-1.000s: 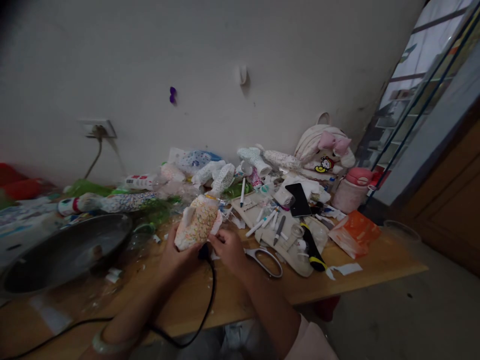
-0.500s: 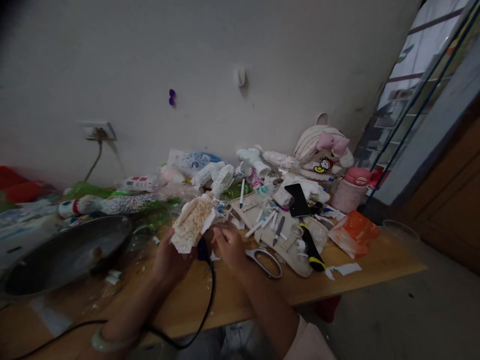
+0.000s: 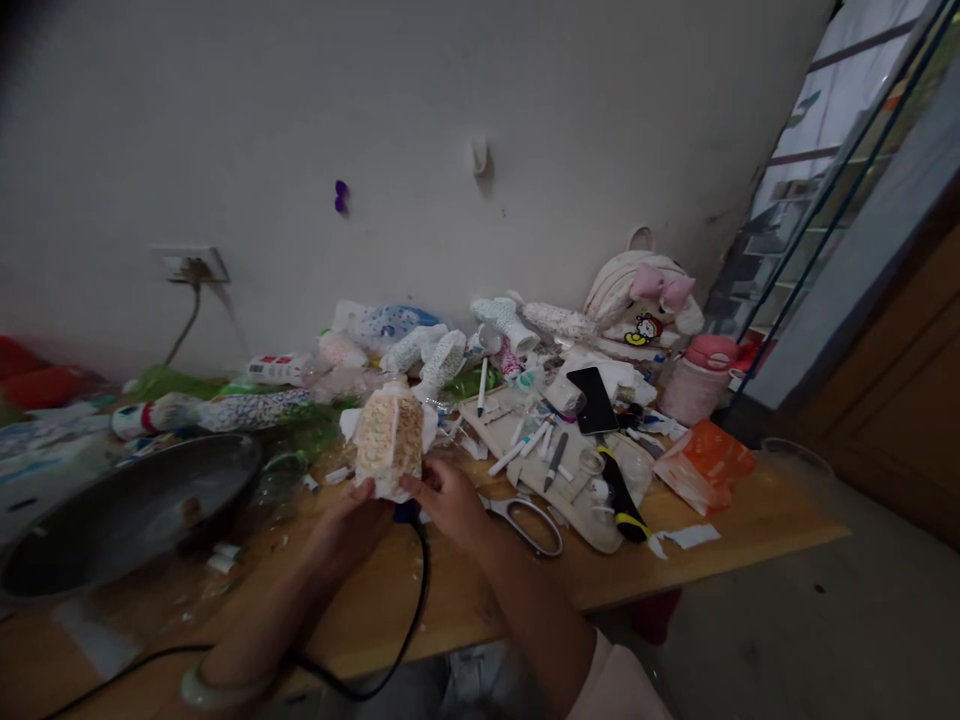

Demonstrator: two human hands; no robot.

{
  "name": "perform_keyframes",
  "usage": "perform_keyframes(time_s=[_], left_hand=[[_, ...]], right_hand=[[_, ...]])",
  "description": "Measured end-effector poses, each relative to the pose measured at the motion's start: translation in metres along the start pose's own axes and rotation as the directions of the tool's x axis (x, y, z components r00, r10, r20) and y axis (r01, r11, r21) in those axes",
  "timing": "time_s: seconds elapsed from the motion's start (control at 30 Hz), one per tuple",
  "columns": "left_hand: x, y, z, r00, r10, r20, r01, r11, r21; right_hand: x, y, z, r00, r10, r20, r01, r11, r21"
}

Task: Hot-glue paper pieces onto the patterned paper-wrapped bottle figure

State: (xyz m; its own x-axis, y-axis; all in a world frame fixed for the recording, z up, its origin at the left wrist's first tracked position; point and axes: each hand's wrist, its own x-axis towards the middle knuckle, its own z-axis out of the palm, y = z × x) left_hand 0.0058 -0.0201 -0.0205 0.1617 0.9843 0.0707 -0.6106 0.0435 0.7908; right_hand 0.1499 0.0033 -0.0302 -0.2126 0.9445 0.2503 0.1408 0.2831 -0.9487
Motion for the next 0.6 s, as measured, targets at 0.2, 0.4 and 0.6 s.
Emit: perform_keyframes(time_s=[0.2, 0.4, 0.6], left_hand=[[-0.0023, 0.0015, -0.0015, 0.999, -0.018, -0.049, 0.02, 0.999, 0.03], [-0.0036, 0.0008, -0.0047, 0.994, -0.04, -0.102, 0.049, 0.995, 0.088], [-0.0061, 0.0019, -0.0059, 0.991, -0.021, -0.131, 0.033, 0.996, 0.087]], right_hand=[[0.0011, 0.0005, -0.0017, 0.998, 0.043, 0.035, -0.044, 0.999, 0.03], [0.0015, 0.0001, -0.001, 0.994, 0.08, 0.074, -0.081, 0.997, 0.009], [-0.0003, -0.0038, -0.0013, 0.997, 0.019, 0.074, -0.022, 0.999, 0.045]])
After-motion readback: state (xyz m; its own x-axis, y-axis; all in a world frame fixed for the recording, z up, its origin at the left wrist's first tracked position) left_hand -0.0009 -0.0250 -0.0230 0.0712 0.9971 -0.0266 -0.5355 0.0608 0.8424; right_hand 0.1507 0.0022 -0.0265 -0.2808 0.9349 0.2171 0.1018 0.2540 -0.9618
